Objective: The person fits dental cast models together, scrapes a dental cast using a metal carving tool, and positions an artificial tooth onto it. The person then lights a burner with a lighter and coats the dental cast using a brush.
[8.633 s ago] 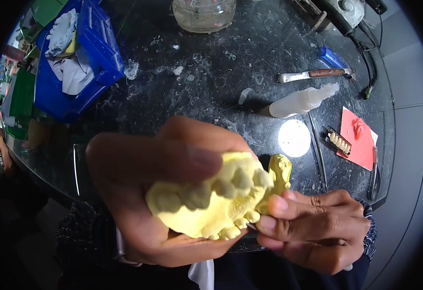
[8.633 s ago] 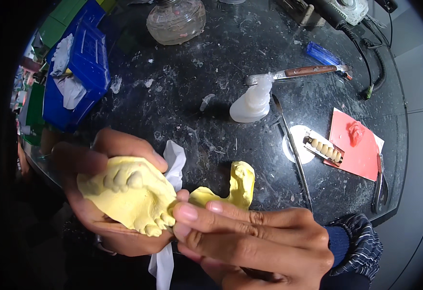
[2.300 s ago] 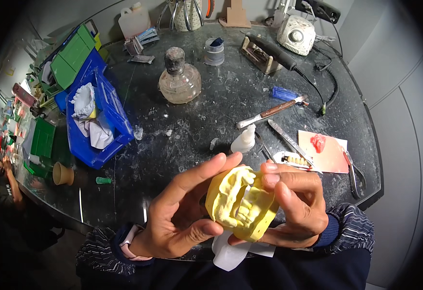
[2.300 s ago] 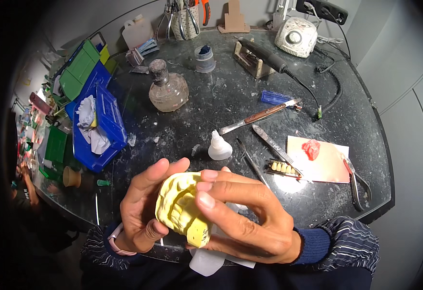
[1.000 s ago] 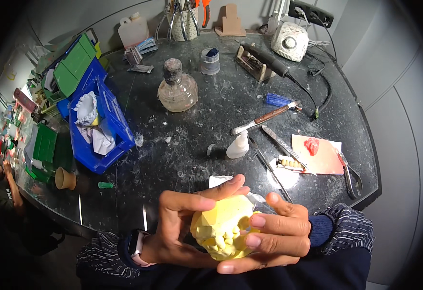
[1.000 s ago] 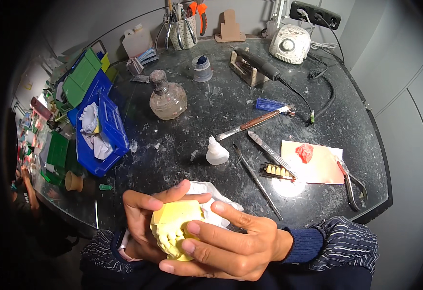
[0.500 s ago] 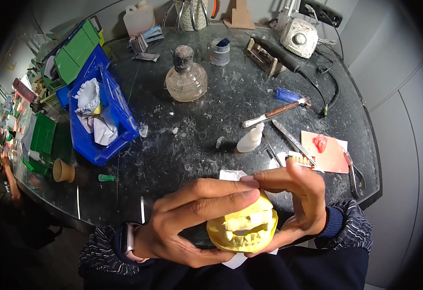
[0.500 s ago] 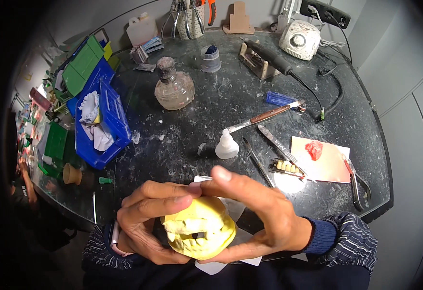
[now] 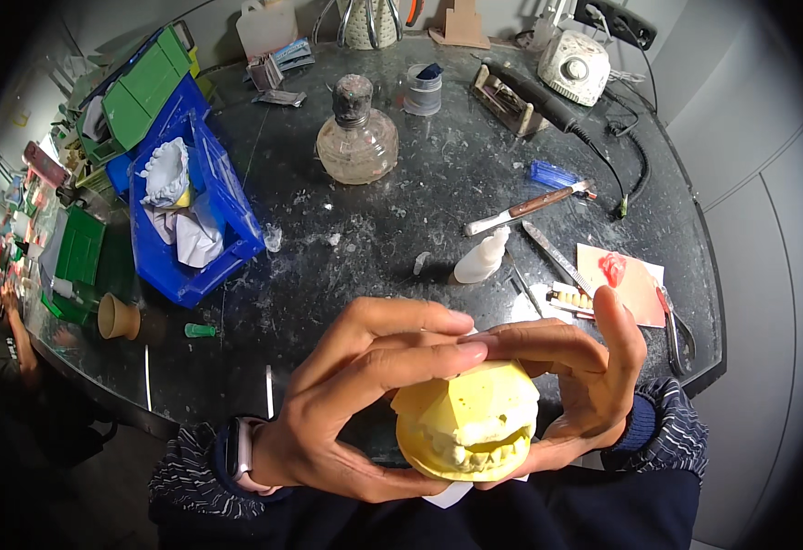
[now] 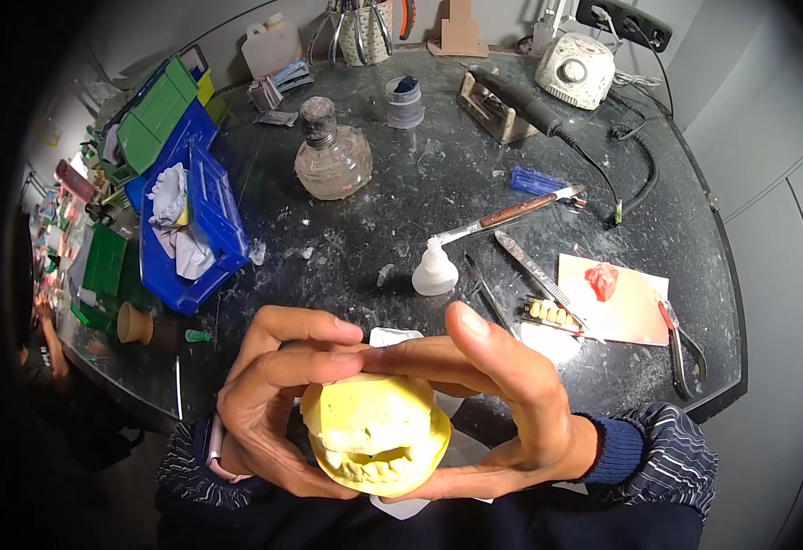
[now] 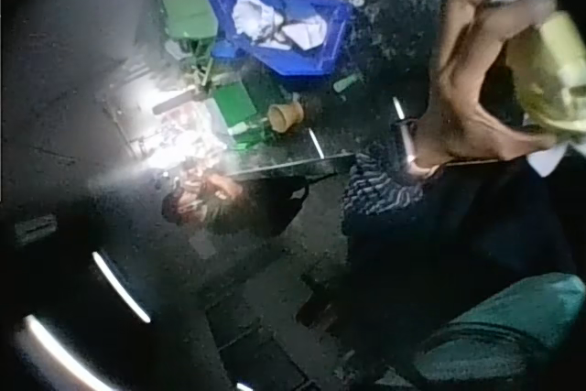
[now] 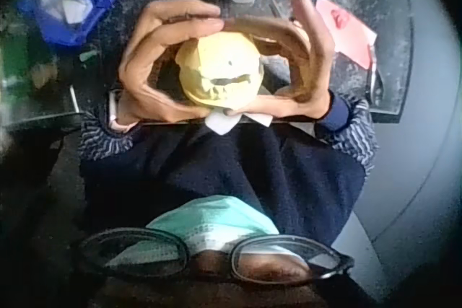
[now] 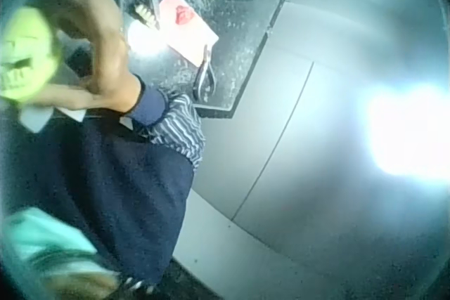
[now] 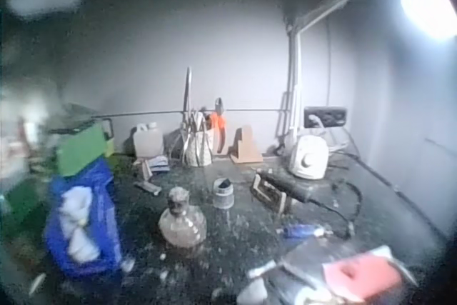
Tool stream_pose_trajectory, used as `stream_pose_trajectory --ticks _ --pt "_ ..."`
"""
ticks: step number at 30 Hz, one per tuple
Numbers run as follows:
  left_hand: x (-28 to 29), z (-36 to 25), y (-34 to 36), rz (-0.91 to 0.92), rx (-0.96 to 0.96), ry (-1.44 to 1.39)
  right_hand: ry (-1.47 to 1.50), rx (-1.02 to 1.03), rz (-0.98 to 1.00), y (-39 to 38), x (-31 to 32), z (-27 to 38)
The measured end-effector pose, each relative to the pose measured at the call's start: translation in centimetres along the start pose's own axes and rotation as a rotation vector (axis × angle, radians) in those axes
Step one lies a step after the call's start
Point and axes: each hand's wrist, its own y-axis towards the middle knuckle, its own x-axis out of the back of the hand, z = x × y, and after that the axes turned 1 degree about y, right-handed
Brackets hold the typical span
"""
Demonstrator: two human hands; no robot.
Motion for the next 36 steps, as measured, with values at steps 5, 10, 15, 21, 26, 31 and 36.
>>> stream_pose_trajectory --ticks 5,10,15,21,26,31,36 --pt "0.3 -0.3 -0.5 -0.005 0.017 0.087 -0.067 -0.144 0.155 0.1 0.6 0.3" --pt "0.4 -0.2 -0.4 -0.007 0.027 0.111 -0.004 -0.256 0.197 0.0 0.9 0.4" --pt "0.3 0.3 -0.3 -0.039 0.058 0.074 0.175 -0.247 0.059 -0.2 0.1 -0.1" --pt "0.2 0.1 -0.4 -0.065 0.064 0.105 0.239 -0.261 0.096 -0.3 0.1 -0.6" --pt "0.1 0.4 -0.6 -0.086 0.074 0.151 0.212 -0.257 -0.044 -0.4 -0.4 -0.2" --pt "-0.1 1.0 -0.9 -0.08 0.077 0.207 -0.352 -0.098 -0.089 0.1 -0.2 0.7" --pt "-1.3 1.7 -1.4 -0.059 0.181 -0.126 -0.362 0.047 -0.126 -0.4 -0.7 0.1"
